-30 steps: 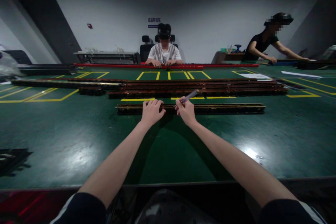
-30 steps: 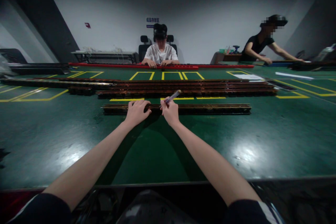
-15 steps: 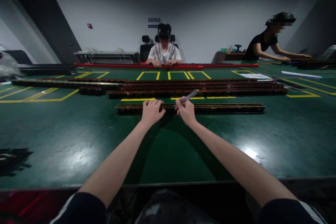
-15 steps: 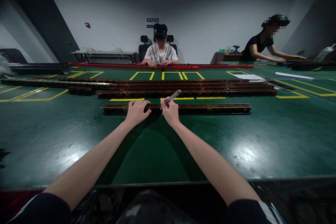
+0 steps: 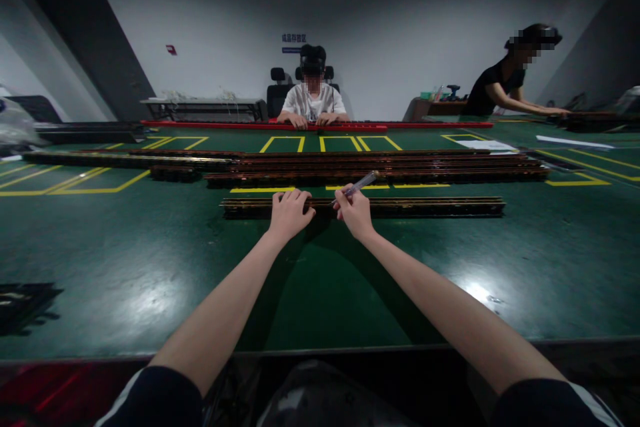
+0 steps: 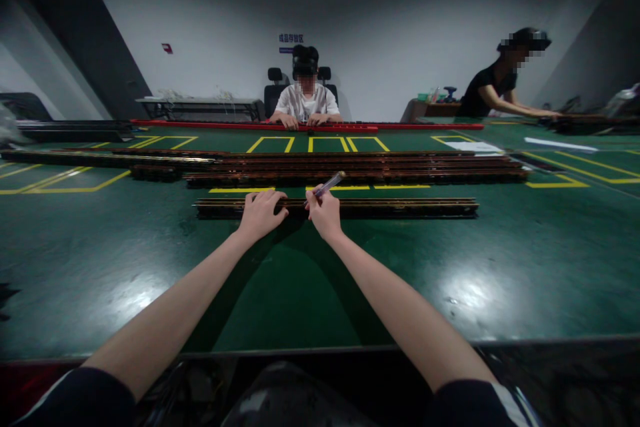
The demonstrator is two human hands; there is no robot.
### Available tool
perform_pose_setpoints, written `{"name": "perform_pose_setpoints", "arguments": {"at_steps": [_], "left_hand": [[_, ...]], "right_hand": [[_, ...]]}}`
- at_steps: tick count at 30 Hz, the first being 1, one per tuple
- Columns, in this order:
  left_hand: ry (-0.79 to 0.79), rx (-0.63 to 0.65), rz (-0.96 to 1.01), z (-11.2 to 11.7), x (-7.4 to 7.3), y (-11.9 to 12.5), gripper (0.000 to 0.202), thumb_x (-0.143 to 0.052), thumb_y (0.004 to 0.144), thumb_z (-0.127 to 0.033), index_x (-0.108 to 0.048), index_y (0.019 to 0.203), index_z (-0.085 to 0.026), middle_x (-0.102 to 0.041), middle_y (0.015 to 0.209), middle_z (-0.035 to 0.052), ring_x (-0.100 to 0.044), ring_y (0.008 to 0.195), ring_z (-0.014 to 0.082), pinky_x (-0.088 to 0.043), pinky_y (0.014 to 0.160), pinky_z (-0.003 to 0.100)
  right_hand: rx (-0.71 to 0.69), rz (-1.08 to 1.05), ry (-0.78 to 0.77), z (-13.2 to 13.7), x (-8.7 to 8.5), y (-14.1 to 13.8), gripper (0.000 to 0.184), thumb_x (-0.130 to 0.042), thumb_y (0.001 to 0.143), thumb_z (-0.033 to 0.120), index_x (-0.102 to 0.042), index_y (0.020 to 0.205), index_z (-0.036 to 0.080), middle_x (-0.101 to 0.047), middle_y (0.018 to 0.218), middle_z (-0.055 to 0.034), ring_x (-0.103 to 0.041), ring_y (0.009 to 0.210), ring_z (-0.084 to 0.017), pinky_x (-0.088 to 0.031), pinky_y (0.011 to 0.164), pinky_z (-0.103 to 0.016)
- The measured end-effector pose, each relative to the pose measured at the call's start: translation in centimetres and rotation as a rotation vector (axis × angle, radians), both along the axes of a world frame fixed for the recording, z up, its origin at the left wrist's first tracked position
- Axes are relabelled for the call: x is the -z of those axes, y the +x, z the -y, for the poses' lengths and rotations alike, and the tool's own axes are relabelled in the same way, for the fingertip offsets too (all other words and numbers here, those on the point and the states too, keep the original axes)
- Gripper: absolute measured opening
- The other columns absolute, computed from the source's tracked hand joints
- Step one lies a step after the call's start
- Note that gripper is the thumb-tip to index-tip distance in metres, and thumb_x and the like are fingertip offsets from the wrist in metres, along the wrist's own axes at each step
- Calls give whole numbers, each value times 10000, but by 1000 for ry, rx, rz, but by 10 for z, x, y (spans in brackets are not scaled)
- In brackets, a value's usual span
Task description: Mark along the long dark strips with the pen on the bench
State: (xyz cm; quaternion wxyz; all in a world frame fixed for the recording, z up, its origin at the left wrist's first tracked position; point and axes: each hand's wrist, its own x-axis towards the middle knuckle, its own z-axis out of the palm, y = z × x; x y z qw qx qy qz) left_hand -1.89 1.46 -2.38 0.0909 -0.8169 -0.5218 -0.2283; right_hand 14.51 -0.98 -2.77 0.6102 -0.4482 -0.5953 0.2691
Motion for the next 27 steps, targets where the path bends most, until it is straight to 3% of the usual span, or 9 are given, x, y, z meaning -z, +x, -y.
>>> {"name": "perform_pose_setpoints", "arguments": {"at_steps": [27], "left_hand": [[-5,9,6,0,-1,0,281,-493,862,-311,-617,1083,-190,-661,1123,111,-577,1079,279,-348,961,453]], "right_hand": [[14,19,-2,-1,1,1,366,-530,846,552,-502,761,197,-566,615,6,-525,431,-107,-449,415,-232]]}}
